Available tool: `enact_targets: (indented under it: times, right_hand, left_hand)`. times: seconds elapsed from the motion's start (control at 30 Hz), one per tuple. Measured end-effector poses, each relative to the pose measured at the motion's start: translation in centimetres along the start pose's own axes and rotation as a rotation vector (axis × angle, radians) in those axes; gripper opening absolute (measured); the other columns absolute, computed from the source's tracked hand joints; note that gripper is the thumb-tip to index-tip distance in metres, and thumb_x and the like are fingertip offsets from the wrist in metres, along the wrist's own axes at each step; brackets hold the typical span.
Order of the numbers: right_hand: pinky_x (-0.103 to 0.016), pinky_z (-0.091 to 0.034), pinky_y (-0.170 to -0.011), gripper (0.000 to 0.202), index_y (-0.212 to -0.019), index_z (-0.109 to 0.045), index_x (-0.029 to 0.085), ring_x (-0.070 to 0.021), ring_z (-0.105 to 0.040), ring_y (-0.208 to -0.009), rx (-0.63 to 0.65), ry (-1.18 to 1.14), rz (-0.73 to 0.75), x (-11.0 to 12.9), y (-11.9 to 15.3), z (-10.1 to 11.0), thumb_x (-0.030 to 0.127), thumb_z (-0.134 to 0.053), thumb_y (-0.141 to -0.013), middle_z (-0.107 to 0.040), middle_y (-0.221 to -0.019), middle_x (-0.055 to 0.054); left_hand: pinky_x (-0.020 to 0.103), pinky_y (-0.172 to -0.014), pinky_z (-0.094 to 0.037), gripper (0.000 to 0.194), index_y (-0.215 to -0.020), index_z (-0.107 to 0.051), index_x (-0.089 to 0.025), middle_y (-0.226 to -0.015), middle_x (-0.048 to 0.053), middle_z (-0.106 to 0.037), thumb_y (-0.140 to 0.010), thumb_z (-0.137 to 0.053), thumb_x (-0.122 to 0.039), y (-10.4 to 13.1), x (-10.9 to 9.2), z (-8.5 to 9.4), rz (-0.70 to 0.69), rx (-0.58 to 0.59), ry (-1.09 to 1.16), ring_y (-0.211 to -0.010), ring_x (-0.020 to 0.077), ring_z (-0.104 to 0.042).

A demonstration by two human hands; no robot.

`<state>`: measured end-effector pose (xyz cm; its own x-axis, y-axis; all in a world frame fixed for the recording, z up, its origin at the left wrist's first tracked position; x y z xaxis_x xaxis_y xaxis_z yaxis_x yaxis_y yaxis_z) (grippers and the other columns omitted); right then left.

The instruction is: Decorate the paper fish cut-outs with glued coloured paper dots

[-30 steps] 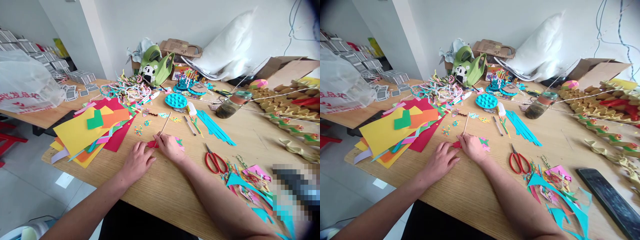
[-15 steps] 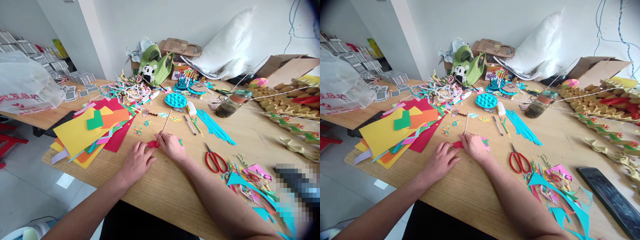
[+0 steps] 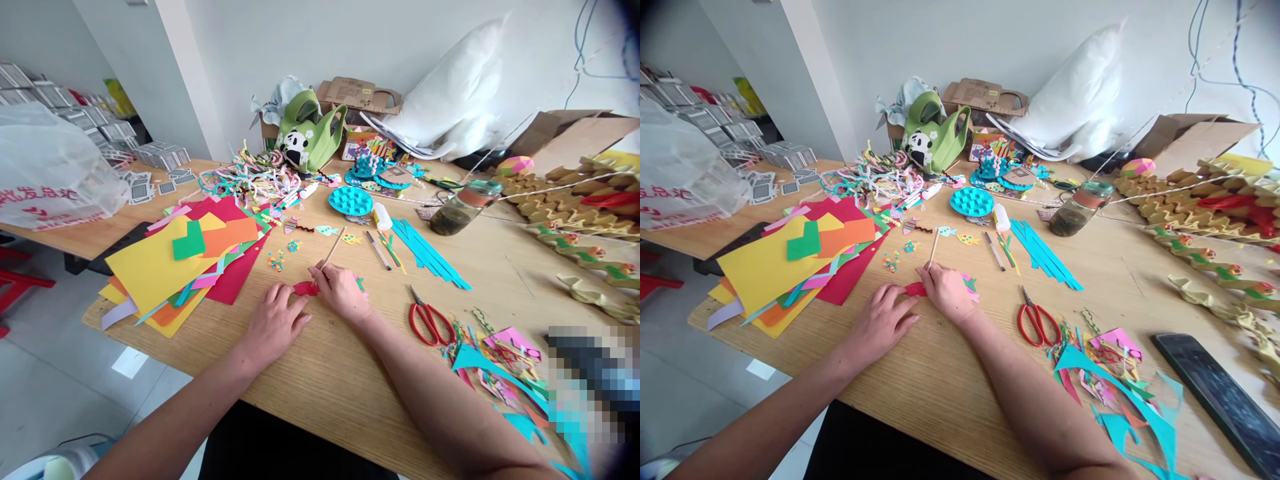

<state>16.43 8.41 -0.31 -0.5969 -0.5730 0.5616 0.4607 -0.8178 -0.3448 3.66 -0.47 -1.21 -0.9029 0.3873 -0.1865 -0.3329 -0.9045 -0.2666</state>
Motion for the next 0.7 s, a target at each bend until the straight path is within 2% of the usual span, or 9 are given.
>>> enact_targets:
  times: [0.33,0.7]
  right_hand:
    - [-0.023,-0.04,-0.062,0.026,-0.077,-0.053,0.021,-0.0129,-0.061,-0.061,0.021,-0.044,-0.023,0.04,-0.09,-0.42,0.029,-0.043,-0.099,-0.066,-0.073,-0.003]
    - [-0.022,-0.037,-0.06,0.028,-0.074,-0.052,0.021,-0.0125,-0.06,-0.059,0.025,-0.049,-0.02,0.15,-0.12,-0.43,0.028,-0.044,-0.099,-0.065,-0.07,-0.002]
  left_hand:
    - [0.048,-0.098,-0.046,0.031,-0.12,-0.063,-0.023,-0.115,0.01,-0.055,-0.092,-0.06,-0.035,-0.15,-0.02,0.07,0.003,-0.003,0.013,-0.113,0.0284,-0.048]
    - [0.048,-0.099,-0.045,0.032,-0.121,-0.063,-0.021,-0.116,0.011,-0.054,-0.092,-0.06,-0.035,-0.16,0.04,-0.11,0.001,0.01,0.006,-0.113,0.0286,-0.047]
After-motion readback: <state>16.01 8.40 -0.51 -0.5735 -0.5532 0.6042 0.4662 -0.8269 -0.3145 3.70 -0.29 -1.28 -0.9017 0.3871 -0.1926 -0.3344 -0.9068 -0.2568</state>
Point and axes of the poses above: each hand's wrist, its own y-axis away from the middle knuckle, its own z-axis out of the back of the hand, x = y × z, the point moved 5 cm from there along -y, towards the middle knuckle
